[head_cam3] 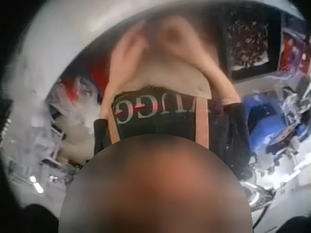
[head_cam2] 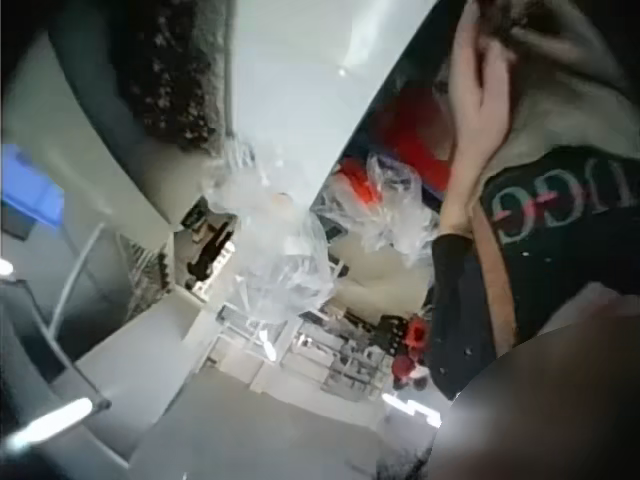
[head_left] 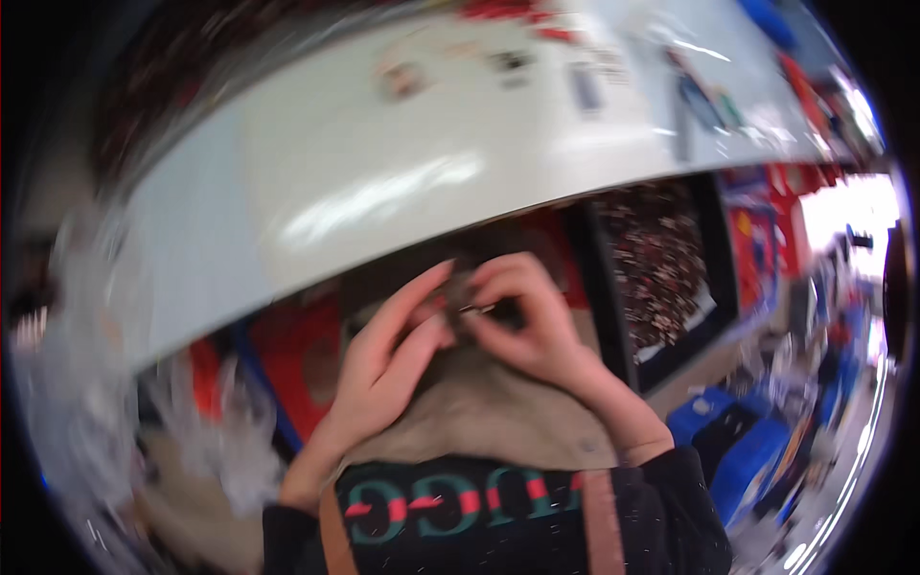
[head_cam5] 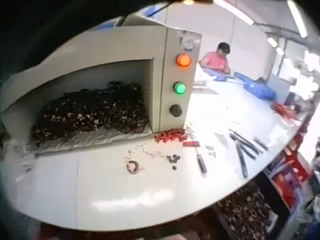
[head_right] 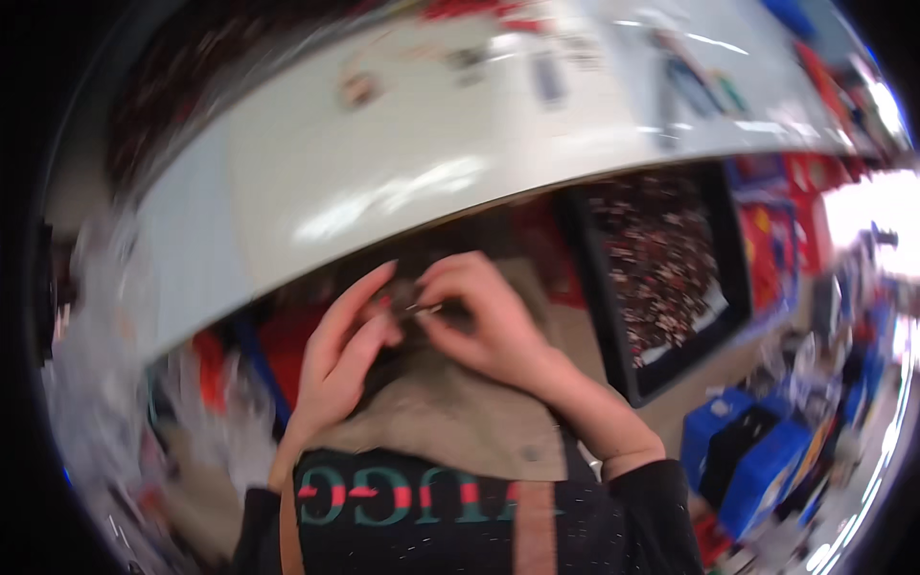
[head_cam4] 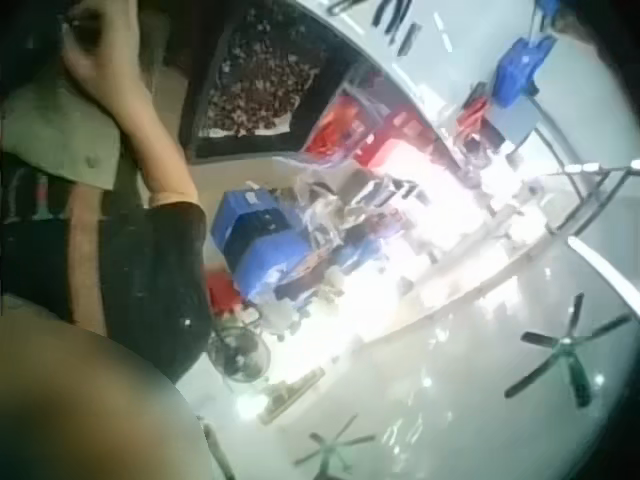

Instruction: The person is applying glue to small components and assembling them at a factory workbench.

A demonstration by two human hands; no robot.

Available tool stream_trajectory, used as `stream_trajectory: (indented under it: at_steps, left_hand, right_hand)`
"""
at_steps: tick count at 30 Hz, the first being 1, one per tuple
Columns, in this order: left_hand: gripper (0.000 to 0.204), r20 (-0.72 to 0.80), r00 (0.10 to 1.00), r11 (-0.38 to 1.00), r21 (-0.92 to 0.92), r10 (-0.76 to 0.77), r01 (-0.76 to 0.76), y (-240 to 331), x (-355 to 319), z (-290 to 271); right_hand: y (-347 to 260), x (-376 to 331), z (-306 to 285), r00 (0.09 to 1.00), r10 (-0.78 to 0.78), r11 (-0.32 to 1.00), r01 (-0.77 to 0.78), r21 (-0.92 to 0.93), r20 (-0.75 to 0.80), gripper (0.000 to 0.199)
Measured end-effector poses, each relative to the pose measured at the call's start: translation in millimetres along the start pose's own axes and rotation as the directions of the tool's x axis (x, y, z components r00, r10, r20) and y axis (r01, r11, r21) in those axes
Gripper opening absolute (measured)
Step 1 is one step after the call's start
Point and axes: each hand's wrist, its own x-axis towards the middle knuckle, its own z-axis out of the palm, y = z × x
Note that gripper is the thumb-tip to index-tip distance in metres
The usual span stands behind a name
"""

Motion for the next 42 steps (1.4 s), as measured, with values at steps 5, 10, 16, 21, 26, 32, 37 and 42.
stream_trajectory:
  at_steps: [5, 10, 16, 21, 26, 32, 37, 42]
  left_hand:
    - [0.038, -0.014, 0.999, 0.998, 0.059, 0.039, -0.038, 15.8, 10.1, 5.7]
    - [0.037, 0.128, 0.966, 0.966, 0.099, 0.227, -0.24, 42.2, 18.0, 4.0]
    - [0.032, 0.464, 0.672, 0.689, 0.165, 0.577, -0.706, 114.4, 17.4, 11.4]
    - [0.014, 0.509, 0.428, 0.521, -0.049, 0.747, -0.852, 177.7, 5.5, 35.0]
    - [0.01, 0.069, 0.494, 0.486, 0.108, 0.867, -0.867, 195.2, -22.0, 69.5]
    - [0.012, -0.094, 0.614, 0.62, 0.174, 0.784, -0.765, 202.6, -27.8, 81.5]
    - [0.014, -0.036, 0.561, 0.557, 0.185, 0.827, -0.81, 182.9, -3.3, 57.4]
    - [0.023, 0.546, 0.618, 0.302, 0.56, 0.565, -0.771, 163.0, 34.0, 2.7]
  right_hand:
    - [17.9, -18.4, -55.1, 0.947, 0.12, 0.987, -0.147, -0.069, -0.299, 0.026]
    - [62.1, -58.6, -120.3, 0.775, 0.132, 0.88, -0.379, -0.287, -0.618, 0.024]
    - [87.5, -93.2, -152.0, 0.668, 0.111, 0.66, -0.603, -0.448, -0.736, 0.025]
    - [65.4, -56.0, -128.1, 0.698, 0.142, 0.863, -0.434, -0.257, -0.702, 0.022]
    - [16.7, 2.3, -95.8, 0.87, 0.034, 0.958, -0.17, -0.233, -0.492, 0.014]
    - [-35.6, 58.5, -69.6, 0.965, -0.139, 0.978, 0.097, -0.185, -0.224, 0.015]
    - [-35.0, 96.2, -56.6, 0.948, -0.294, 0.95, 0.276, -0.147, -0.124, 0.017]
    - [-28.4, 117.3, -43.4, 0.969, -0.239, 0.964, 0.228, -0.14, -0.068, 0.018]
